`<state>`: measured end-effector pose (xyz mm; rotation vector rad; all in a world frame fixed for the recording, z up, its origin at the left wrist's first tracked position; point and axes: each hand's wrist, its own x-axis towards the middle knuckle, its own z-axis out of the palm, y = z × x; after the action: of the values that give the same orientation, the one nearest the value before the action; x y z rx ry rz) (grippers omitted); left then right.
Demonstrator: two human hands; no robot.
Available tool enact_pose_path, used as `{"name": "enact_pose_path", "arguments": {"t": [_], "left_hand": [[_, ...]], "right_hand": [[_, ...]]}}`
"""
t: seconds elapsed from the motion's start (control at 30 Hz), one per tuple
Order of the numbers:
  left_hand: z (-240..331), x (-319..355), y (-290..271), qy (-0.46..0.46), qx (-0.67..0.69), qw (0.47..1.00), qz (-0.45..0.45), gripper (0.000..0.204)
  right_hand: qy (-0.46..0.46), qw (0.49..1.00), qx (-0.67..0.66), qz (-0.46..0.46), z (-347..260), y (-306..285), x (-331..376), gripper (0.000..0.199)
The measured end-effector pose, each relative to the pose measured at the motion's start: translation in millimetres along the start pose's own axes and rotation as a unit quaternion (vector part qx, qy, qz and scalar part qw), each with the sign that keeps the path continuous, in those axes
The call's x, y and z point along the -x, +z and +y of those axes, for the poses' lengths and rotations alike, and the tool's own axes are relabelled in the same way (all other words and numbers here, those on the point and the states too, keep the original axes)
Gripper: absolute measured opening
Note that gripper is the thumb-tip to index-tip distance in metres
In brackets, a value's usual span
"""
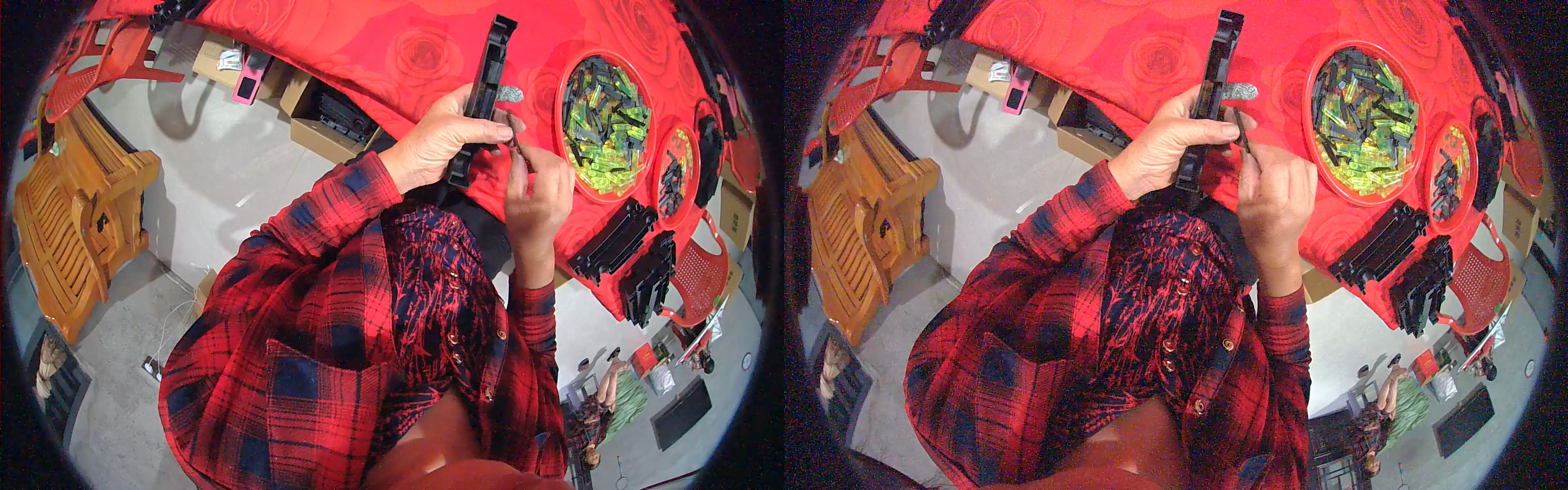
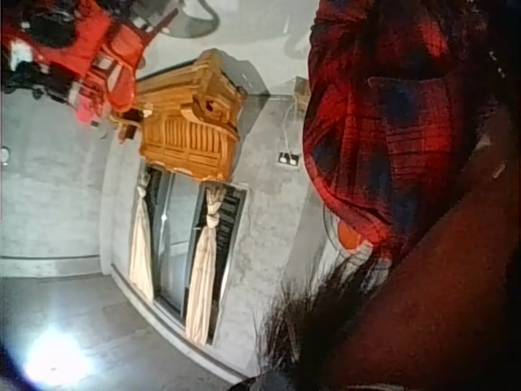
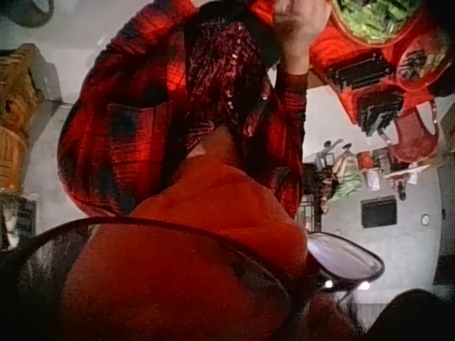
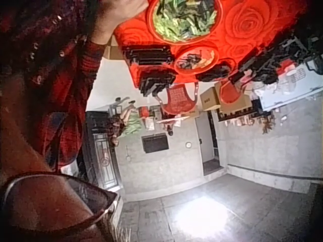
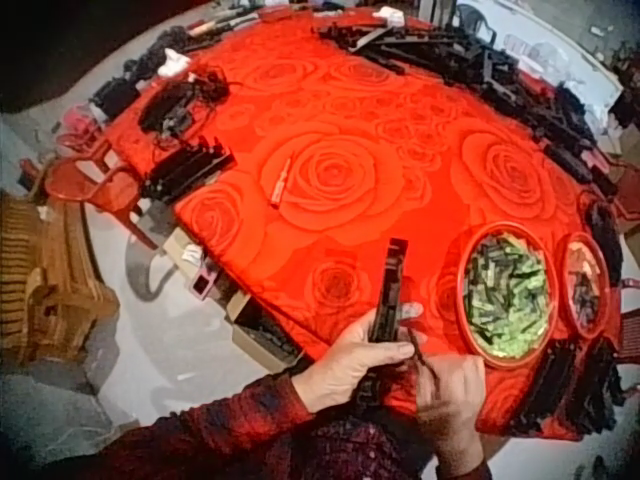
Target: The person picks up a black plastic component from a table, takes small parts from a tray, and installs them into the component by hand.
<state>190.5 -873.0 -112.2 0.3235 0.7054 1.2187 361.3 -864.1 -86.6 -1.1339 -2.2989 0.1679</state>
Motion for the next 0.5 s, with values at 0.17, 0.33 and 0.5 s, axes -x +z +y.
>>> {"name": "enact_pose_path", "arguments": {"t": [0.17,0.33,0.5], "left_hand": [[-4.8,-0.1,-3.1,0.001,-0.01,1.0,0.001,0.047],[1.2,2.2,-1.0,0.026,-0.066,0.997,0.01,0.047],[0.5,1.6,0.1,0.037,-0.1,0.994,0.017,0.048]], "right_hand": [[0.152,0.977,-0.152,-0.012,-14.5,-1.0,-0.1,0.016],[0.188,0.961,-0.198,-0.038,-15.9,-4.8,-0.7,0.012],[0.226,0.947,-0.22,-0.065,-4.2,-4.9,6.9,0.008]]}}
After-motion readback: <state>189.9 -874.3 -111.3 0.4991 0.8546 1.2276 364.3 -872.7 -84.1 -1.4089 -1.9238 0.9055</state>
